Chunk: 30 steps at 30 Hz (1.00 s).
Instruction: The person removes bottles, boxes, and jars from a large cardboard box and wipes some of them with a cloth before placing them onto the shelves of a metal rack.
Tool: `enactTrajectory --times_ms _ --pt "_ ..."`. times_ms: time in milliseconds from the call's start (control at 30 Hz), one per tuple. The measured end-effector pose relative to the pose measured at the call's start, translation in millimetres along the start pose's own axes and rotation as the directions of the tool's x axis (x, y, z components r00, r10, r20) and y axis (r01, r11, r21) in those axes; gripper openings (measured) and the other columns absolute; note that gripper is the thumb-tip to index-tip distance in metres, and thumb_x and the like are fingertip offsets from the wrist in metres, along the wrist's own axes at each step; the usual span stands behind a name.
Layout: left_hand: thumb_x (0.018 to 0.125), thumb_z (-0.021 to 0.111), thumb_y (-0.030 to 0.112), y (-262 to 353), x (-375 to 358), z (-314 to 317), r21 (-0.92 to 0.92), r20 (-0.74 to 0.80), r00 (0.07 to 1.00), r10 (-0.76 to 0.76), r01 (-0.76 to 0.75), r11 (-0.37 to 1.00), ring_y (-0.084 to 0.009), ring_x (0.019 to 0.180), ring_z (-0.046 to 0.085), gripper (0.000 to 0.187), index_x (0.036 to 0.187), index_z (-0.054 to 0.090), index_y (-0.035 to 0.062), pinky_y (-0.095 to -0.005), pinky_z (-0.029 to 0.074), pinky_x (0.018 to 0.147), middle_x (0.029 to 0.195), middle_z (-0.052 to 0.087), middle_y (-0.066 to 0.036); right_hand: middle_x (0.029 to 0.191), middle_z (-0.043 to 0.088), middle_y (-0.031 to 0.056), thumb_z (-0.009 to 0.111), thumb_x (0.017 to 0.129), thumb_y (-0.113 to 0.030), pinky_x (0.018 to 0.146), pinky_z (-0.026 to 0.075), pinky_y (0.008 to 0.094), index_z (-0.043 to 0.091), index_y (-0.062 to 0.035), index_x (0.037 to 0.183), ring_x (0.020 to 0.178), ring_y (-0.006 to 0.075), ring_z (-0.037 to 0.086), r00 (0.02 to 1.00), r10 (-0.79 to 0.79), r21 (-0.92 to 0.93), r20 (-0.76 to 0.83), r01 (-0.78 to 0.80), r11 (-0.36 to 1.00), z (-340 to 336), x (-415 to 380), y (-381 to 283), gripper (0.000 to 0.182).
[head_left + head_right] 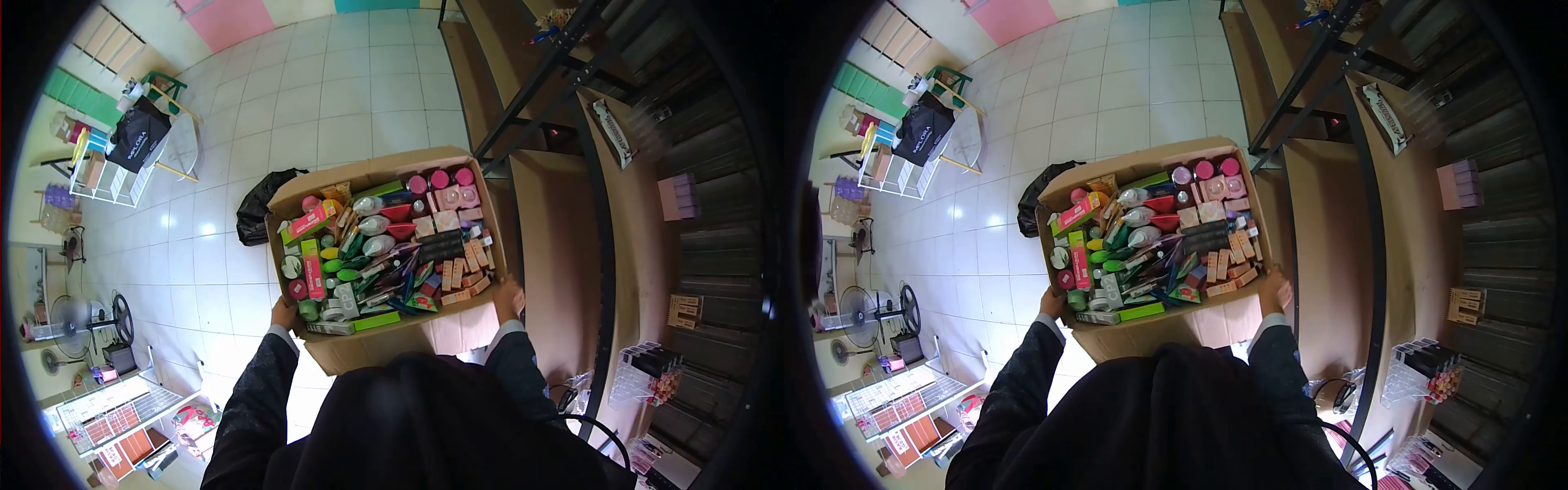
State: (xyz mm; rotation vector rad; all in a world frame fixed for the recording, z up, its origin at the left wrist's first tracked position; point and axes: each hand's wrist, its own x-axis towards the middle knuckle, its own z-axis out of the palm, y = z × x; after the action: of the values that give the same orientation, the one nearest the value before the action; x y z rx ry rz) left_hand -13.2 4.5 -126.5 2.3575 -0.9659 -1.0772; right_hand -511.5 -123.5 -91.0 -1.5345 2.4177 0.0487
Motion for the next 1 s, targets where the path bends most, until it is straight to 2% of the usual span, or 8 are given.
enactTrajectory --times_ms 133,300,367,433,600,700,933,1000 --pt "0.079 0.054 0.023 6 -1 -1 -0.075 -0.062 0.998 -0.021 0.016 0.997 -0.0322 0.096 0.057 0.035 0.11 0.051 0.0062 -0.0374 0.045 0.079 0.1 0.06 -0.018 0.09 0.062 0.0195 0.053 0.079 -0.018 0.075 0.048 0.0408 0.056 -0.0057 0.096 0.088 0.0336 0.06 1.0 0.009 0.053 -0.019 -0.008 0.999 16 -2 8 0.022" --pt "0.079 0.052 0.017 7 -13 5 0.045 -0.098 0.995 -0.035 0.04 0.998 -0.035 0.098 0.056 0.041 0.118 0.043 0.0101 -0.0405 0.045 0.082 0.102 0.058 -0.022 0.093 0.061 0.0158 0.043 0.085 -0.012 0.07 0.05 0.0385 0.055 -0.0071 0.097 0.087 0.0309 0.06 0.997 -0.047 0.048 -0.066 0.05 0.998 9 -1 6 0.018" --pt "0.079 0.051 0.015 6 -17 2 0.07 -0.046 0.992 -0.117 0.12 0.99 -0.0351 0.099 0.055 0.049 0.125 0.034 0.0158 -0.0404 0.045 0.083 0.106 0.057 -0.021 0.093 0.061 0.0174 0.042 0.086 -0.015 0.071 0.048 0.0406 0.054 -0.006 0.097 0.09 0.0324 0.059 0.996 0.043 0.116 0.084 -0.052 0.992 1 -2 1 0.018" --pt "0.078 0.052 0.014 0 -15 13 -0.014 0.005 0.984 -0.18 0.18 0.984 -0.034 0.101 0.055 0.058 0.13 0.027 0.0219 -0.0395 0.045 0.084 0.109 0.056 -0.019 0.094 0.061 0.018 0.043 0.087 -0.016 0.071 0.048 0.0415 0.054 -0.0054 0.097 0.09 0.0334 0.059 0.997 0.028 0.135 0.078 -0.039 0.99 6 3 9 0.019" --pt "0.077 0.056 0.011 20 -34 9 0.037 -0.027 0.977 -0.212 0.213 0.976 -0.0321 0.102 0.055 0.059 0.129 0.028 0.0187 -0.0377 0.045 0.084 0.11 0.056 -0.018 0.098 0.06 0.02 0.044 0.086 -0.017 0.072 0.047 0.041 0.053 -0.0045 0.101 0.09 0.0349 0.058 0.99 0.007 0.211 0.138 -0.036 0.977 -12 -2 8 0.022" --pt "0.077 0.058 0.009 28 -36 9 0.058 -0.05 0.983 -0.178 0.18 0.982 -0.0309 0.103 0.055 0.059 0.127 0.03 0.0165 -0.037 0.045 0.084 0.11 0.057 -0.017 0.098 0.059 0.0228 0.042 0.087 -0.014 0.078 0.045 0.0406 0.05 -0.0016 0.109 0.092 0.037 0.057 0.981 -0.032 0.414 0.194 -0.053 0.909 -7 2 11 0.027" --pt "0.08 0.056 0.012 31 -18 3 -0.001 -0.034 0.982 -0.186 0.186 0.983 -0.0305 0.102 0.055 0.049 0.124 0.034 0.0157 -0.0381 0.045 0.083 0.11 0.057 -0.017 0.099 0.058 0.0253 0.041 0.088 -0.016 0.08 0.043 0.0448 0.051 0.0 0.106 0.093 0.0399 0.055 0.964 -0.088 0.297 0.25 0.011 0.955 -10 7 10 0.026" --pt "0.082 0.052 0.015 33 -10 -2 0.031 -0.058 0.986 -0.159 0.161 0.986 -0.0316 0.102 0.055 0.046 0.124 0.034 0.0167 -0.039 0.045 0.082 0.109 0.057 -0.018 0.094 0.058 0.0258 0.042 0.088 -0.024 0.077 0.042 0.0483 0.053 0.0009 0.099 0.091 0.0422 0.055 0.963 -0.108 0.282 0.247 0.035 0.959 -8 7 10 0.029"
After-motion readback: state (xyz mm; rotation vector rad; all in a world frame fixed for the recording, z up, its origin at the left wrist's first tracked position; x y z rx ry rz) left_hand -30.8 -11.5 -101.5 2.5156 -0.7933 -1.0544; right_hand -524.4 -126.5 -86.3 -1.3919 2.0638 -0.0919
